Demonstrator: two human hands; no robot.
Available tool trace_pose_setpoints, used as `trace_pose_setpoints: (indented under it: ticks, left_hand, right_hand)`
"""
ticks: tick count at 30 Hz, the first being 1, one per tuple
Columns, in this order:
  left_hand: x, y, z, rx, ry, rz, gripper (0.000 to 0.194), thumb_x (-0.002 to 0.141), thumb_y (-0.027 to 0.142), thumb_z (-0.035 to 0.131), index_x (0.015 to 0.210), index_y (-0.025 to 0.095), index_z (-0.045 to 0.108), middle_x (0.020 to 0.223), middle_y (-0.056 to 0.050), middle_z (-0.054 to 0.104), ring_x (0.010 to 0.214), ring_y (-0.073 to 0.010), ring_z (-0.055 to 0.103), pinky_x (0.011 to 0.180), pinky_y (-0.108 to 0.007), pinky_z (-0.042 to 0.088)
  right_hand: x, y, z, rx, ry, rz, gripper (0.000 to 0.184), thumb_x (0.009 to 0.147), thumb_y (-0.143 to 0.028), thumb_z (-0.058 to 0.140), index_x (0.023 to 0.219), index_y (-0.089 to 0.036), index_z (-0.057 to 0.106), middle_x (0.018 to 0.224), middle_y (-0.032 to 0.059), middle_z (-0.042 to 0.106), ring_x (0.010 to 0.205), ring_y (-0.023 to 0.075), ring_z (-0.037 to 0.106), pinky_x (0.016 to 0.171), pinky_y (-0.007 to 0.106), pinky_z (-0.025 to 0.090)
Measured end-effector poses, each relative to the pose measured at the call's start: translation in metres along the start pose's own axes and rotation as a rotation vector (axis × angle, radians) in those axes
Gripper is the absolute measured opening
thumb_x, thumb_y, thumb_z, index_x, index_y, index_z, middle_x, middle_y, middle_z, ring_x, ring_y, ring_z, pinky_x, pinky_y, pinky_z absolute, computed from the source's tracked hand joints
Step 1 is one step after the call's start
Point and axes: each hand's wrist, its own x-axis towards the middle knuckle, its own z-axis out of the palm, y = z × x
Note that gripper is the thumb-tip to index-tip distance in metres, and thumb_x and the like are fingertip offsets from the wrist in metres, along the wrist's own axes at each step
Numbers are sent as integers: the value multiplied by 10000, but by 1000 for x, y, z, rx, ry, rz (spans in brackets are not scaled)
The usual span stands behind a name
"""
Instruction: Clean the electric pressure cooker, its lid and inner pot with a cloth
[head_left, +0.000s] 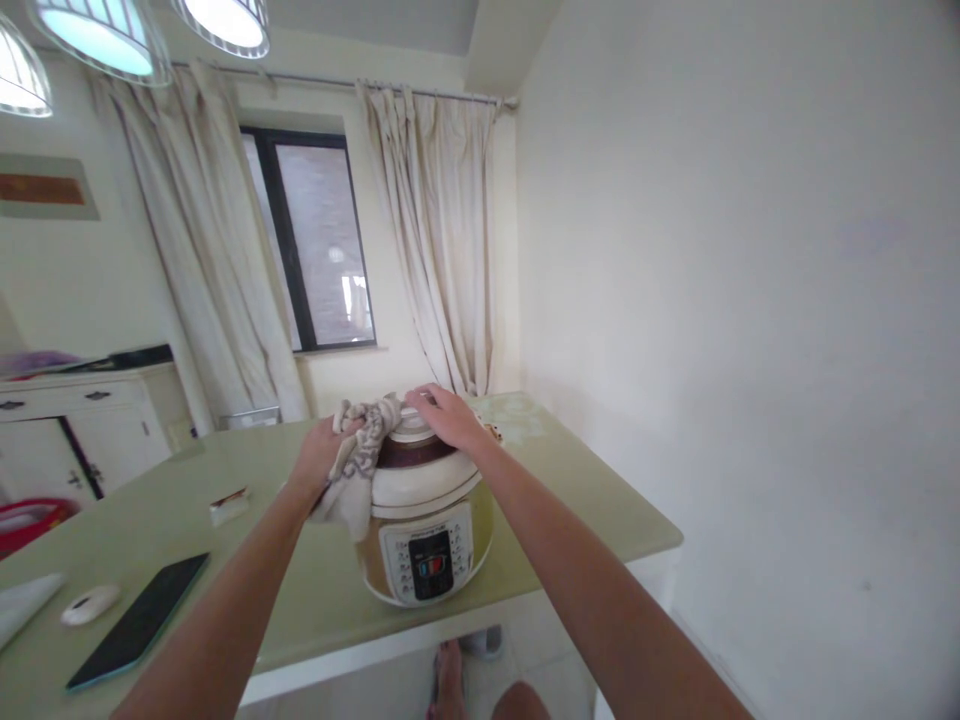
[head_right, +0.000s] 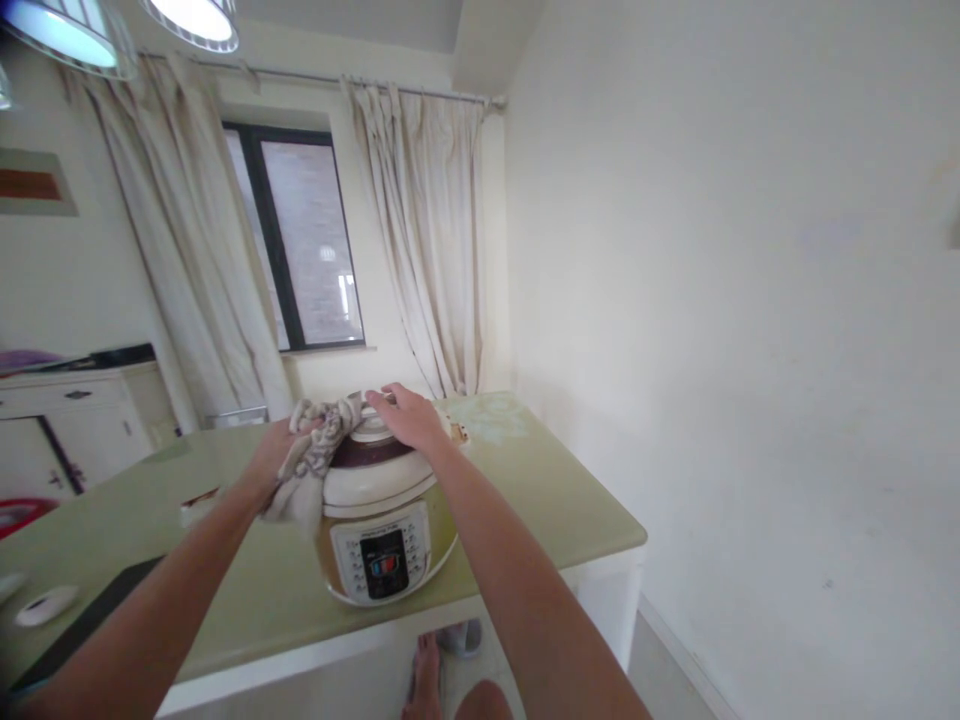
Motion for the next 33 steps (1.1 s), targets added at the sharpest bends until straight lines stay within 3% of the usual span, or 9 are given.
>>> trace_pose_setpoints:
  ticks: [5, 8, 11, 16, 20, 23, 26, 29, 33]
  left_hand:
    - [-87, 34, 11, 66, 137, 253, 434, 933, 571, 499, 1029, 216, 729, 1010, -94, 786, 970, -308, 730, 889, -410, 559]
    - [-103, 72, 28, 249, 90, 538, 298, 912, 452, 597, 1071, 236, 728, 1116, -94, 770, 1062, -304, 713, 920, -405, 551]
    - [-88, 109, 42, 380, -50, 648, 250, 880, 403, 667, 1064, 250, 737, 1106, -100, 765, 1049, -326, 714, 856, -421, 554]
    - [-34, 151, 42, 110, -153, 440, 150, 813, 343, 716, 905, 227, 741, 884, -55, 773, 846, -263, 712, 769, -359, 530]
    - [11, 193, 32, -605, 159, 400, 297, 841, 446, 733, 960, 174, 729, 893, -49, 762, 830, -215, 696, 765, -322, 548]
    - [32, 217, 29, -1025, 281, 483, 446, 854, 551, 739, 1079, 167, 709, 1011, -67, 767, 913, -216, 714, 814, -326, 580]
    - [36, 201, 33, -1018, 18, 505, 541, 881, 639, 669, 1121, 158, 725, 1003, -91, 780, 969, -270, 735, 874, -401, 602]
    - [30, 152, 42, -527, -222, 444, 509, 912, 622, 612, 1063, 163, 770, 1004, -122, 795, 1095, -337, 724, 1026, -506, 554]
    - [23, 107, 51, 196, -163, 476, 280, 930, 387, 607, 1071, 220, 782, 1326, -149, 736, 1338, -361, 632, 1225, -616, 348]
  right_hand:
    - [14, 4, 5, 220, 71, 39, 439, 1032, -610, 508, 1026, -238, 741, 1125, 45, 781, 1151, 227, 694, 1089, 389, 474]
    - [19, 4, 0, 486, 21, 117, 457, 999, -597, 536, 1041, -197, 754, 1098, 95, 789, 1097, 257, 724, 1021, 409, 530]
    - [13, 6, -22, 717, -39, 186, 564, 1020, -636, 439, 1151, -183, 750, 1189, 151, 784, 1123, 293, 732, 952, 429, 575]
    - [-21, 10, -79, 684, 154, 132, 754, 1034, -736, 216, 1302, -220, 697, 1356, 140, 727, 1307, 309, 652, 1019, 454, 557]
    - [-47, -14, -108, 559, 278, -140, 742, 946, -743, 561, 1537, -297, 509, 1526, 111, 598, 1389, 324, 573, 1090, 499, 514]
    - [-54, -41, -114, 301, 286, -371, 1072, 780, -591, 857, 1661, -358, 290, 1635, 75, 462, 1479, 321, 477, 1157, 492, 468]
    - [-47, -44, -115, 50, 259, -362, 983, 758, -420, 896, 1607, -331, 409, 1504, 76, 576, 1399, 327, 540, 1169, 493, 453]
    - [-41, -21, -103, -110, 268, -213, 648, 731, -271, 851, 1350, -273, 660, 1295, 74, 649, 1250, 320, 620, 1147, 503, 463]
    - [-52, 1, -64, -108, 214, -219, 822, 731, -149, 746, 1511, -273, 520, 1453, 118, 522, 1415, 310, 506, 1225, 497, 387]
